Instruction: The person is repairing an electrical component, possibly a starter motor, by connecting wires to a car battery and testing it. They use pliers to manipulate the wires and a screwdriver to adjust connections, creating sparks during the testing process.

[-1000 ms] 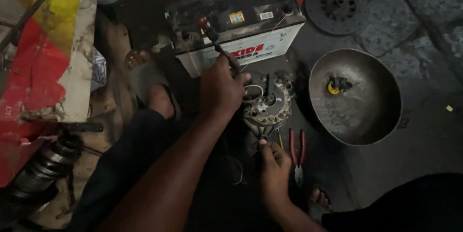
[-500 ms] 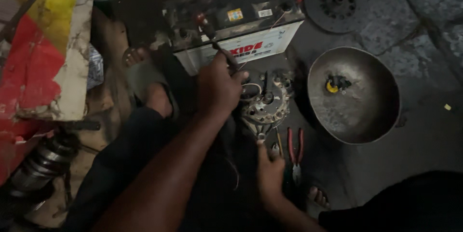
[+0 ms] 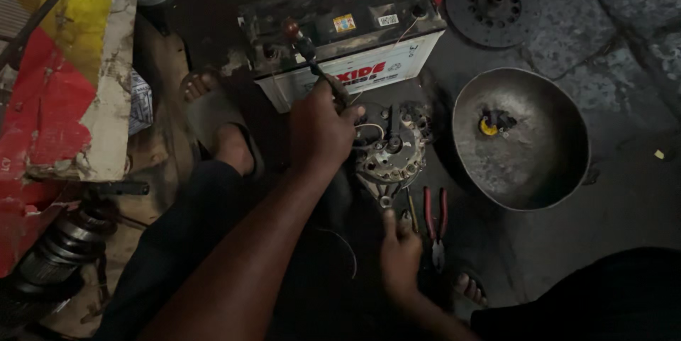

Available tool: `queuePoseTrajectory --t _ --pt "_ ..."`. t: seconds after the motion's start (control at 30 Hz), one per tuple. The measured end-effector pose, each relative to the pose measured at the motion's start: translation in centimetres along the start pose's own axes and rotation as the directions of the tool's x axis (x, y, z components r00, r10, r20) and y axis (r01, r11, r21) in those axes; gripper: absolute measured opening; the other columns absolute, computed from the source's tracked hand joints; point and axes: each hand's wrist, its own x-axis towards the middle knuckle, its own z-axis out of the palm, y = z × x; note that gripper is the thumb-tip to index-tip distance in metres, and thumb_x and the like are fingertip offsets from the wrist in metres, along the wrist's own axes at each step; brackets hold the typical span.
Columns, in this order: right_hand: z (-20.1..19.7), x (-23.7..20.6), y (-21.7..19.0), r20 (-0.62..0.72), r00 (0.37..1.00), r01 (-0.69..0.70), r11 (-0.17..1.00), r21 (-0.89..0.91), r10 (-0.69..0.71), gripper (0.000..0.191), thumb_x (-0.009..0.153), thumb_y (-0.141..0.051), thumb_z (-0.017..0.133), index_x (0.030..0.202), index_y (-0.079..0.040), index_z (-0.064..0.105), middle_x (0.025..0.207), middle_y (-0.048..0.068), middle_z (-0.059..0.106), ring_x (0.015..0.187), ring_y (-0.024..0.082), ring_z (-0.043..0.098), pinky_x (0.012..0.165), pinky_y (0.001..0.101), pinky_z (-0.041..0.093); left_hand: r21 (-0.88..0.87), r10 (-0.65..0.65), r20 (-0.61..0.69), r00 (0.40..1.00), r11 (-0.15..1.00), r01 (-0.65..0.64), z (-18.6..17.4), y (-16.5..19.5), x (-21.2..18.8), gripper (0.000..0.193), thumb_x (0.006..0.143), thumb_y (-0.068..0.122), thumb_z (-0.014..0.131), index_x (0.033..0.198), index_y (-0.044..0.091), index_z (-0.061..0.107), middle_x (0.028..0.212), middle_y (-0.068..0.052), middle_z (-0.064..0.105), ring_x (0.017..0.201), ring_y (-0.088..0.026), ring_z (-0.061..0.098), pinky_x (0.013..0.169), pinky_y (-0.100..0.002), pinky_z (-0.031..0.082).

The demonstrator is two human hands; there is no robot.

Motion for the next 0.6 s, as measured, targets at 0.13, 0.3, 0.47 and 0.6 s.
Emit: queuePoseTrajectory --t 0.13,0.3,0.47,0.6 --pt "-0.1 -0.3 0.6 0.045 0.996 0.075 0.99 0.123 -0.081 0.049 0.102 -0.035 0.062 0.065 -0.005 0.051 0.057 -0.001 0.039 0.054 0.012 0.035 0.051 0.0333 0.031 -0.007 0.094 -0.025 0.995 0.996 -0.094 -0.3 0.1 -0.1 0.031 0.077 0.012 0.088 0.096 0.002 0.065 0.086 -0.017 0.076 0.088 -0.033 0.077 0.071 -0.044 0.059" --pt "-0.2 0.2 0.0 0.008 0.965 0.258 0.955 0.148 -0.263 0.049 0.101 -0.034 0.065 0.065 -0.004 0.051 0.059 -0.001 0.041 0.057 0.009 0.036 0.051 0.0329 0.033 -0.059 0.03 -0.018 0.999 0.998 -0.031 -0.2 0.1 -0.2 0.033 0.077 0.012 0.086 0.101 0.003 0.065 0.089 -0.016 0.077 0.086 -0.032 0.079 0.072 -0.043 0.06" --pt "-0.1 0.8 -0.4 -0.001 0.973 0.231 0.968 0.096 -0.232 0.04 0.099 -0.034 0.063 0.074 -0.003 0.067 0.062 -0.001 0.056 0.058 0.008 0.047 0.054 0.0295 0.039 -0.014 0.018 -0.024 1.0 1.0 -0.018 0.0 0.0 -0.1 0.033 0.075 0.012 0.087 0.099 0.003 0.066 0.087 -0.017 0.077 0.085 -0.033 0.078 0.072 -0.043 0.059" --pt "-0.5 1.2 -0.7 0.045 0.983 0.167 0.969 0.181 -0.177 0.045 0.102 -0.036 0.062 0.078 0.001 0.068 0.063 0.001 0.059 0.057 0.011 0.047 0.053 0.0316 0.038 -0.014 0.082 -0.059 0.995 0.996 -0.083 0.1 0.1 -0.1 0.034 0.075 0.011 0.088 0.099 0.002 0.065 0.088 -0.018 0.076 0.086 -0.033 0.078 0.072 -0.043 0.059"
